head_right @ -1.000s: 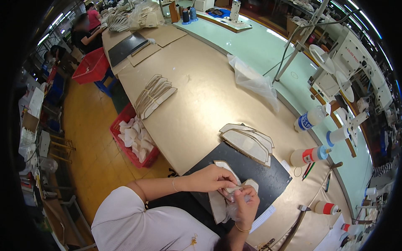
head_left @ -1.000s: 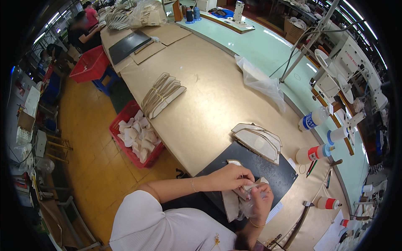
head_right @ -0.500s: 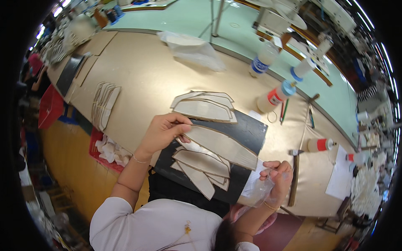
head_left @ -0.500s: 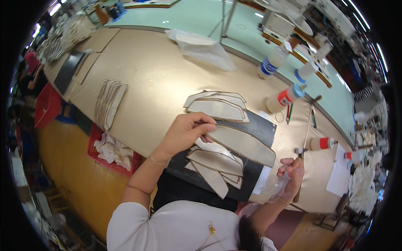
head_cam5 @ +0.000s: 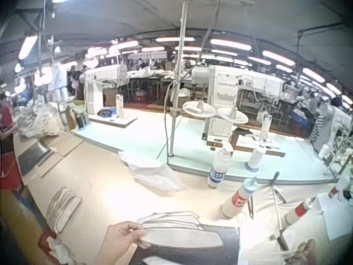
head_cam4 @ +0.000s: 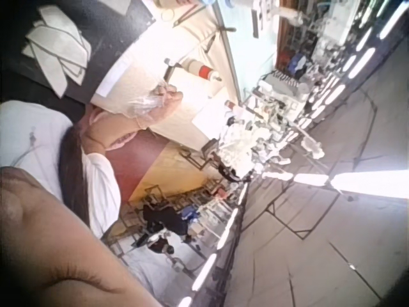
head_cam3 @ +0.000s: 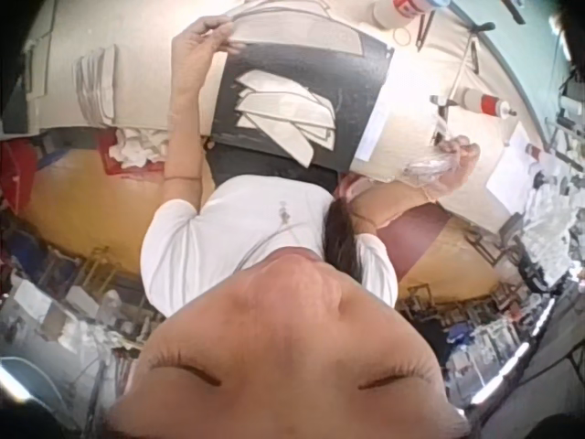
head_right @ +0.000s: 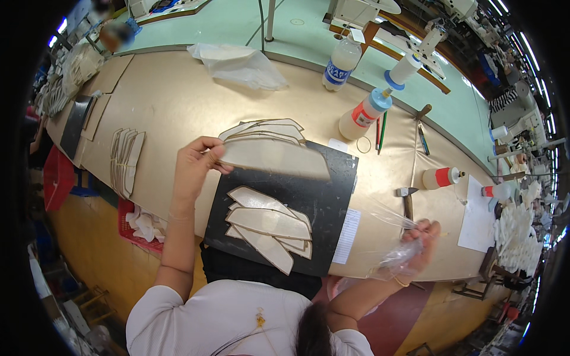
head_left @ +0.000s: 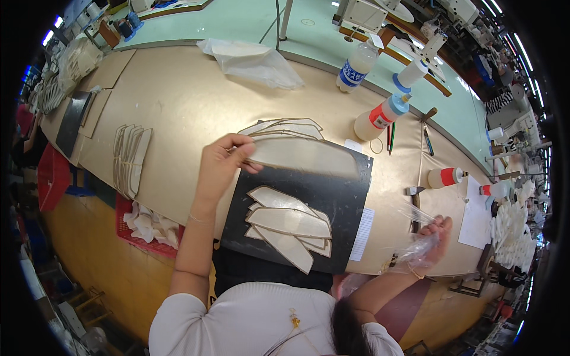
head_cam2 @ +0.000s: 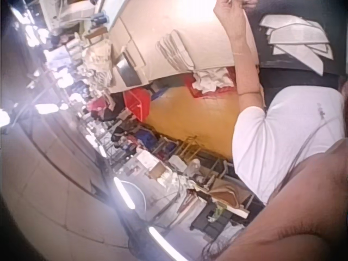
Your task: The person repeatedly picks up white fabric pieces and inserts a thin strip into the edge of each piece, then places the finished pieces into a stack. The person handles the pieces one at a time and accumulates a growing stack on the table.
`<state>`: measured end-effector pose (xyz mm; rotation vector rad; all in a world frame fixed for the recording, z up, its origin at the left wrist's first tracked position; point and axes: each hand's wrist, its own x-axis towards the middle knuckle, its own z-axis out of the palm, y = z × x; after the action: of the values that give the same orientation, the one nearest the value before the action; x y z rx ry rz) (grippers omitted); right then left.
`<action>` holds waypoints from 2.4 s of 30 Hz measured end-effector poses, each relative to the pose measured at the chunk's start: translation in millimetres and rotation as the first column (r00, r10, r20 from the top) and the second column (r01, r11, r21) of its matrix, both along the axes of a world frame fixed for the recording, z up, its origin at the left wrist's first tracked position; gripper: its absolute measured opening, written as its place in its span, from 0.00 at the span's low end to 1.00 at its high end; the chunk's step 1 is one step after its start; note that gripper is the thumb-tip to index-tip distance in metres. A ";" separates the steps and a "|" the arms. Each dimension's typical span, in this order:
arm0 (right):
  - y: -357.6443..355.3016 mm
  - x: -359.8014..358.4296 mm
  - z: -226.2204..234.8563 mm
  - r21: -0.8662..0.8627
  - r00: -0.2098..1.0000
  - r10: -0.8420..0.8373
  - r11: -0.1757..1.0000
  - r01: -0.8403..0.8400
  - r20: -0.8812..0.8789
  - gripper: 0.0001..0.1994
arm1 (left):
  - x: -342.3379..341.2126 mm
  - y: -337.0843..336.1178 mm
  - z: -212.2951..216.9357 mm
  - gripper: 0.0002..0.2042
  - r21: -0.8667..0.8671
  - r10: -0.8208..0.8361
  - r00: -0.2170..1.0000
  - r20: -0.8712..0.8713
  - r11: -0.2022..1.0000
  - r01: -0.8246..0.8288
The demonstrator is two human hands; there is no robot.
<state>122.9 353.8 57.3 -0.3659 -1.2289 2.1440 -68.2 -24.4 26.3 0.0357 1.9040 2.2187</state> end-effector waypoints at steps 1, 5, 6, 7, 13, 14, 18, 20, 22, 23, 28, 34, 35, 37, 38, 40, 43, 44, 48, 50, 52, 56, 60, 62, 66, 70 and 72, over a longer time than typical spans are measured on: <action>4.4 6.0 2.9 -0.026 0.997 -0.068 0.997 0.067 -0.035 0.10 | -5.9 -4.1 -6.7 0.09 -0.010 0.022 1.000 -0.012 1.000 -0.022; 4.0 6.8 5.2 0.111 0.997 -0.055 0.993 0.049 0.054 0.09 | -22.2 -17.5 -37.2 0.11 -0.272 0.116 0.993 -0.030 0.955 -0.120; 2.5 6.0 5.5 0.120 0.998 0.003 0.993 -0.011 0.060 0.08 | -21.2 -18.4 -40.1 0.11 -0.429 0.134 0.980 -0.149 0.884 -0.186; 0.6 4.6 5.5 0.128 0.996 0.062 0.989 -0.070 0.067 0.08 | -17.9 -19.4 -42.2 0.12 -0.563 0.129 0.955 -0.267 0.783 -0.263; -47.4 -43.7 -7.1 0.206 0.988 0.126 0.968 -0.142 0.089 0.10 | -13.9 6.3 -34.9 0.13 -0.671 -0.110 0.813 -0.572 0.633 -0.386; -59.2 -55.3 -4.0 0.224 0.981 0.142 0.960 -0.169 0.133 0.10 | -15.4 14.2 -32.2 0.13 -0.679 -0.180 0.795 -0.579 0.646 -0.348; -92.9 -105.3 -13.2 0.409 0.794 0.196 0.772 -0.487 0.576 0.05 | -17.0 45.7 -36.8 0.12 -0.696 -0.418 0.628 -0.656 0.657 -0.290; -95.4 -137.9 -47.8 0.930 0.971 0.134 0.286 -0.230 0.199 0.06 | -15.3 58.1 -43.0 0.12 -0.710 -0.485 0.563 -0.669 0.641 -0.292; -113.0 -155.4 -63.0 0.948 0.973 0.069 0.218 -0.231 0.221 0.06 | -12.2 62.0 -47.0 0.12 -0.716 -0.536 0.499 -0.681 0.629 -0.303; -121.7 -162.0 -68.2 0.955 0.972 0.042 0.184 -0.234 0.231 0.06 | -9.9 61.1 -49.3 0.12 -0.744 -0.561 0.509 -0.653 0.598 -0.297; -143.8 -183.2 -80.9 0.971 0.972 -0.016 -0.046 -0.233 0.233 0.06 | -8.5 57.7 -59.3 0.13 -0.747 -0.563 0.507 -0.653 0.589 -0.309; -153.5 -193.5 -84.7 0.945 0.982 -0.011 -0.270 -0.184 0.188 0.03 | -7.5 56.2 -66.0 0.15 -0.727 -0.533 0.520 -0.667 0.619 -0.299; -154.6 -194.5 -83.8 0.931 0.983 -0.008 -0.321 -0.174 0.181 0.02 | -7.4 56.0 -66.9 0.15 -0.721 -0.525 0.521 -0.673 0.624 -0.303; -157.3 -195.1 -78.6 0.916 0.982 0.022 -0.366 -0.165 0.186 0.02 | -7.5 55.4 -67.8 0.15 -0.708 -0.514 0.520 -0.683 0.640 -0.298; -158.0 -195.6 -77.0 0.908 0.982 0.035 -0.388 -0.159 0.187 0.02 | -7.9 55.5 -67.7 0.15 -0.701 -0.510 0.516 -0.689 0.649 -0.295; -158.8 -196.8 -78.6 0.887 0.977 0.032 -0.426 -0.180 0.213 0.03 | -7.3 55.4 -68.2 0.15 -0.698 -0.499 0.523 -0.691 0.647 -0.306; -155.3 -200.1 -81.8 0.912 0.963 0.034 -0.330 -0.242 0.268 0.04 | -8.6 54.9 -66.7 0.15 -0.701 -0.502 0.523 -0.689 0.646 -0.303; -153.0 -201.4 -83.0 0.924 0.957 0.040 -0.271 -0.268 0.289 0.04 | -9.0 54.7 -66.3 0.15 -0.703 -0.505 0.523 -0.686 0.645 -0.300; -140.6 -208.4 -85.5 0.875 0.891 0.145 0.177 -0.451 0.430 0.05 | -9.4 55.3 -65.7 0.16 -0.721 -0.521 0.522 -0.675 0.617 -0.316; -135.1 -206.0 -85.7 0.647 0.766 0.243 0.420 -0.636 0.596 0.05 | -9.2 55.5 -63.7 0.16 -0.737 -0.538 0.524 -0.661 0.599 -0.314; -129.1 -202.5 -94.9 0.499 0.737 0.334 0.567 -0.655 0.588 0.05 | -9.5 55.3 -62.2 0.16 -0.750 -0.551 0.525 -0.648 0.579 -0.318; -119.3 -196.0 -108.9 0.325 0.794 0.478 0.735 -0.596 0.374 0.05 | -11.1 59.0 -61.3 0.17 -0.746 -0.549 0.516 -0.657 0.568 -0.346; -117.1 -186.6 -109.1 0.296 0.830 0.496 0.777 -0.556 0.255 0.05 | -11.2 61.2 -62.3 0.18 -0.748 -0.553 0.510 -0.659 0.553 -0.367; -116.1 -180.8 -103.2 0.221 0.843 0.509 0.814 -0.537 0.171 0.05 | -11.1 61.2 -60.8 0.17 -0.753 -0.558 0.512 -0.653 0.549 -0.363; -105.9 -167.5 -85.9 0.060 0.897 0.419 0.901 -0.431 0.141 0.07 | -9.9 58.9 -57.6 0.15 -0.730 -0.519 0.526 -0.674 0.581 -0.360; -88.0 -137.9 -77.9 0.090 0.925 0.342 0.929 -0.360 0.167 0.09 | 5.3 45.2 -38.4 0.14 -0.640 -0.378 0.569 -0.730 0.669 -0.377; -82.5 -121.1 -69.1 0.080 0.923 0.329 0.933 -0.350 0.197 0.09 | 21.1 30.5 -28.2 0.13 -0.661 -0.360 0.670 -0.650 0.703 -0.263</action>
<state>1.8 271.4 -11.8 -0.3210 -1.6116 2.3564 -47.1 6.0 -1.9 1.0164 3.0207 1.2786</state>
